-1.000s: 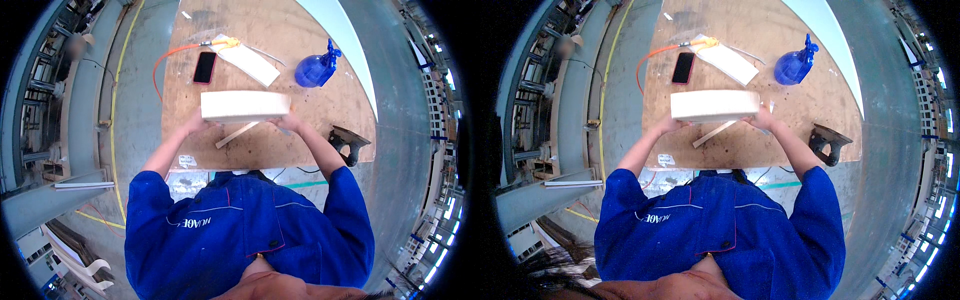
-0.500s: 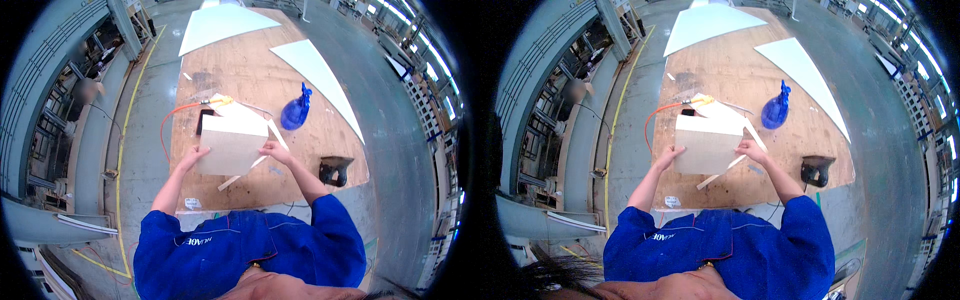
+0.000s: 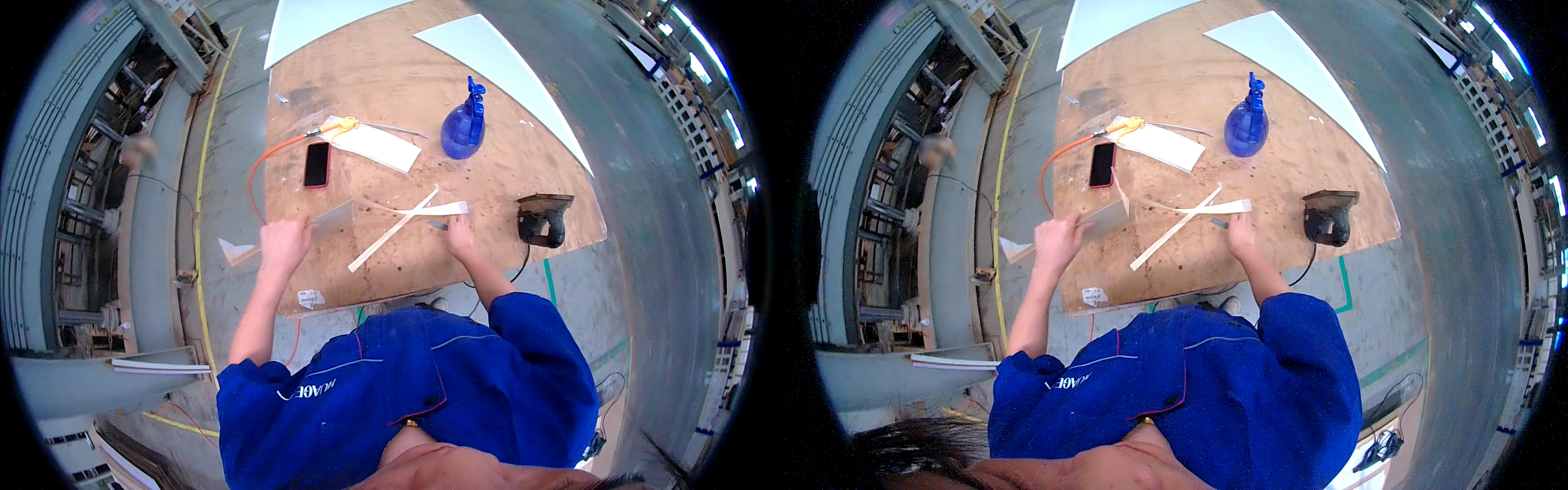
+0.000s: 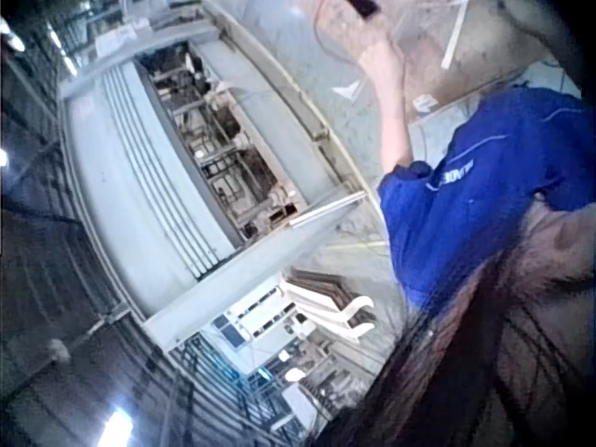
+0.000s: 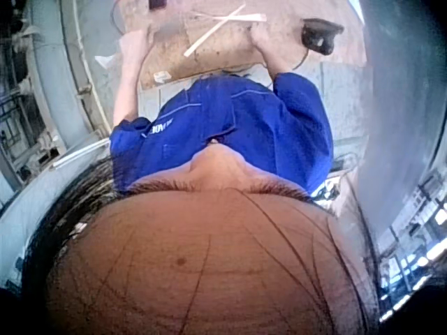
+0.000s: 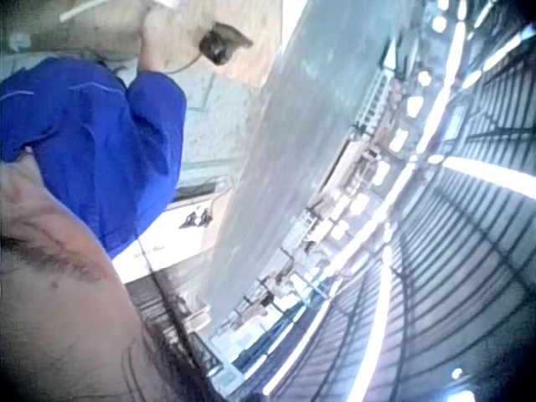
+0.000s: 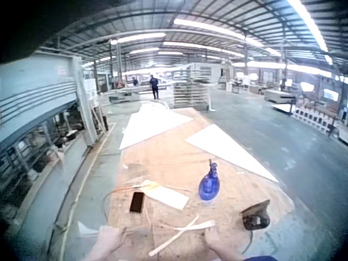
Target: The person sprays liquid onto a wooden board, presses an iron onto the surface, and then trims the edges of a thin strip with a small blade.
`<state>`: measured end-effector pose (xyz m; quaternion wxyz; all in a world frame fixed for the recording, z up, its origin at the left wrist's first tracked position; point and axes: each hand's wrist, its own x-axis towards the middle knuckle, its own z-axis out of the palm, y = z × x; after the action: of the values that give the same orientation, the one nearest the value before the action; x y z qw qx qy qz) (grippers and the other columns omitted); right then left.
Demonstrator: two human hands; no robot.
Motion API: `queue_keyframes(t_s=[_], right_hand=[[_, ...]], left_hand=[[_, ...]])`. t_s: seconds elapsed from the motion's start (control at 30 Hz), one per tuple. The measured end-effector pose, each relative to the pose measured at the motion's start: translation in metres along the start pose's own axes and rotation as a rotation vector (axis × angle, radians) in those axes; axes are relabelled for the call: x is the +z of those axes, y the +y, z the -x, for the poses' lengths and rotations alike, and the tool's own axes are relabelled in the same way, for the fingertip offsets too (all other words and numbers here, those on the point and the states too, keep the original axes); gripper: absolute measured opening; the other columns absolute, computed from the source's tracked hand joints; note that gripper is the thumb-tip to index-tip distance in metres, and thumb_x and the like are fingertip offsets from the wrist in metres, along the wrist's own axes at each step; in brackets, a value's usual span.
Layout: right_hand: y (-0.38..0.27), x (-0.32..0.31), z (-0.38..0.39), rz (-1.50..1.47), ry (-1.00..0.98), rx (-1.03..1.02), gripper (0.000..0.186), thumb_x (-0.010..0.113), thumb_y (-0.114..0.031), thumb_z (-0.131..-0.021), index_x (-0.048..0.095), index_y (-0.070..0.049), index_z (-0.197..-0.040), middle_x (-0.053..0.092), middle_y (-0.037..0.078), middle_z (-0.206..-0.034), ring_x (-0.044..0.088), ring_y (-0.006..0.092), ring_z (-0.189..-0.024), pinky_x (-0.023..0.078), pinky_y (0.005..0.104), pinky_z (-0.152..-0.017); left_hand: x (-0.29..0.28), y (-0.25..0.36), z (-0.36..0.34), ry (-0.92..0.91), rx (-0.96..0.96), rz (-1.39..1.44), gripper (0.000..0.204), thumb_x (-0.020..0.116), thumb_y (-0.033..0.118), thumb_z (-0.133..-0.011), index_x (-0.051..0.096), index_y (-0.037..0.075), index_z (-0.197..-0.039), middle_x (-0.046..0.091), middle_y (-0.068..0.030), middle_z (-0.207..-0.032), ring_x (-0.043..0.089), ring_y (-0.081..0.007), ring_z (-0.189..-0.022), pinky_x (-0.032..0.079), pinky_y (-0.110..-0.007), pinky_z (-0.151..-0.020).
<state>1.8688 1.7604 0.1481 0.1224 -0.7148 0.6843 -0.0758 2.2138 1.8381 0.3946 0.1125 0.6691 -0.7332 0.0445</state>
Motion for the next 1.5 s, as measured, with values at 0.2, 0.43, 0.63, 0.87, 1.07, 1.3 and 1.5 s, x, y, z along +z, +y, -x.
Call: queue_keyframes(t_s=[0.2, 0.43, 0.63, 0.87, 1.07, 1.3, 1.5], right_hand=[[0.003, 0.015, -0.009, -0.016, -0.054, 0.080, 0.029, 0.065, -0.018, -0.073, 0.056, -0.004, -0.096, 0.052, 0.018, -0.104, 0.049, 0.0330, -0.103, 0.046, 0.0414, -0.083], [0.009, 0.021, -0.014, -0.120, -0.153, 0.180, 0.017, 0.059, -0.017, -0.076, 0.062, -0.007, -0.088, 0.061, 0.016, -0.093, 0.055, 0.0333, -0.096, 0.045, 0.0427, -0.082], [-0.002, -0.027, -0.002, -0.111, -0.215, 0.169, 0.016, 0.058, -0.016, -0.075, 0.063, -0.008, -0.088, 0.063, 0.014, -0.089, 0.055, 0.0308, -0.095, 0.046, 0.0394, -0.078], [-0.069, -0.157, 0.036, -0.307, 0.294, -0.370, 0.003, 0.060, -0.008, -0.074, 0.060, -0.007, -0.077, 0.054, 0.011, -0.075, 0.054, 0.0292, -0.078, 0.045, 0.0398, -0.067], [-0.118, -0.173, 0.040, -0.202, 0.281, -0.614, 0.007, 0.063, -0.006, -0.072, 0.056, -0.004, -0.074, 0.052, 0.008, -0.076, 0.050, 0.0262, -0.077, 0.043, 0.0362, -0.068], [-0.106, -0.169, 0.039, 0.040, 0.254, -0.536, 0.005, 0.059, -0.008, -0.072, 0.056, -0.005, -0.074, 0.051, 0.009, -0.078, 0.048, 0.0260, -0.080, 0.044, 0.0353, -0.064], [-0.115, -0.169, 0.054, 0.163, 0.184, -0.562, 0.004, 0.053, -0.006, -0.068, 0.055, -0.005, -0.072, 0.051, 0.010, -0.077, 0.050, 0.0267, -0.081, 0.046, 0.0357, -0.062]], left_hand=[[0.040, 0.010, 0.013, -0.027, -0.037, -0.003, 0.020, 0.061, 0.024, -0.079, 0.057, 0.005, -0.075, 0.060, -0.0162, -0.059, 0.061, -0.0331, -0.056, 0.047, -0.044, -0.052], [0.080, 0.044, 0.007, -0.045, -0.082, 0.043, 0.019, 0.060, 0.023, -0.080, 0.057, 0.005, -0.076, 0.061, -0.0160, -0.060, 0.062, -0.0327, -0.056, 0.048, -0.042, -0.050], [0.087, 0.070, 0.008, -0.066, -0.091, 0.083, 0.017, 0.057, 0.020, -0.081, 0.054, 0.005, -0.076, 0.061, -0.0161, -0.060, 0.063, -0.0313, -0.056, 0.048, -0.043, -0.049], [0.103, 0.108, 0.039, -0.173, -0.017, -0.036, 0.013, 0.058, 0.012, -0.073, 0.053, 0.005, -0.083, 0.065, -0.0130, -0.075, 0.066, -0.0191, -0.065, 0.051, -0.028, -0.050], [0.112, 0.119, 0.049, -0.046, -0.013, -0.041, 0.017, 0.055, 0.009, -0.073, 0.055, 0.001, -0.088, 0.065, -0.0138, -0.083, 0.065, -0.0167, -0.068, 0.052, -0.026, -0.052], [0.115, 0.114, 0.048, -0.082, -0.007, -0.003, 0.021, 0.057, 0.010, -0.072, 0.055, 0.001, -0.090, 0.065, -0.0155, -0.086, 0.065, -0.0176, -0.070, 0.052, -0.026, -0.053], [0.115, 0.116, 0.047, -0.068, -0.013, -0.038, 0.022, 0.057, 0.011, -0.071, 0.056, 0.001, -0.091, 0.065, -0.0156, -0.087, 0.065, -0.0175, -0.072, 0.052, -0.026, -0.053]])
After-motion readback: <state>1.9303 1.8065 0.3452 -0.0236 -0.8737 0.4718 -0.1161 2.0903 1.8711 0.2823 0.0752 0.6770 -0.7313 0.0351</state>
